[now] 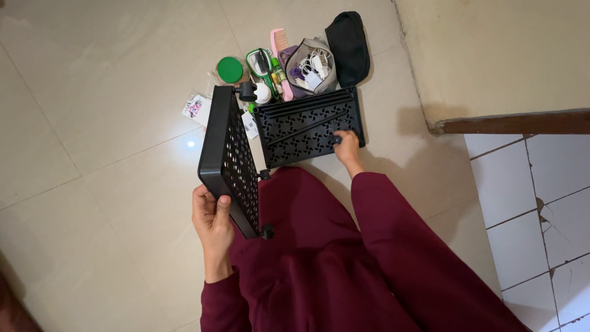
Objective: The person assembles a black plastic tray by inserting legs and attaching wheels. They repeatedly pick up the tray, insert legs, and attach wheels, then place the tray back on the floor.
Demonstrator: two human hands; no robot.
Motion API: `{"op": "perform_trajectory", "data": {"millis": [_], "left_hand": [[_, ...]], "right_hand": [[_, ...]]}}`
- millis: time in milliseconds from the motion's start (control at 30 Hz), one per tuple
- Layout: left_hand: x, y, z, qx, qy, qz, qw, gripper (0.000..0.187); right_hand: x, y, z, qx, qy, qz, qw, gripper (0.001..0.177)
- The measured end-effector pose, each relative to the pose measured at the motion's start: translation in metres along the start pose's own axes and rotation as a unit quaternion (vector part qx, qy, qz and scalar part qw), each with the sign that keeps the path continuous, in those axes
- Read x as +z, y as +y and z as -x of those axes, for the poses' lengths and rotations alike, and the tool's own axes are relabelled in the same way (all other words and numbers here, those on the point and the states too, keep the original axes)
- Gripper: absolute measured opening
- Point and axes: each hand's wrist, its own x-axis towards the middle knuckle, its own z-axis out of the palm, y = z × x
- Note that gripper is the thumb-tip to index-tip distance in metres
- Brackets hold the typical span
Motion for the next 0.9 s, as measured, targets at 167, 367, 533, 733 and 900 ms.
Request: {"op": "perform_trajectory", "data": {"millis": [167,367,533,733,900], "left_hand": [[0.000,0.020,0.013,0.031,-0.007,0.030,0.999,0.026],[-0.009,0.061,0.039,0.102,0.020,0.026,0.994,0.031],[-0.025,0.097,0.072,0.178,0.048,0.091,0.979,0.032],[-0.045,0.137,0.106,0.259,0.064,0.141,0.953,0.031],[-0.048,0.150,0.133,0.267,0.076,0.141,0.950,0.031]], "right_hand": [[-0.041,-0.038,-0.011,0.019,0.001,-0.057,0.998,0.042],[-0.130,-0.166,-0.007,-0.040,-0.059,-0.403,0.912,0.041],[-0.213,-0.296,0.056,-0.185,-0.120,-0.543,0.810,0.046],[-0.258,-0.412,0.162,-0.337,-0.154,-0.508,0.777,0.037],[-0.251,-0.453,0.224,-0.401,-0.229,-0.539,0.704,0.041]]}}
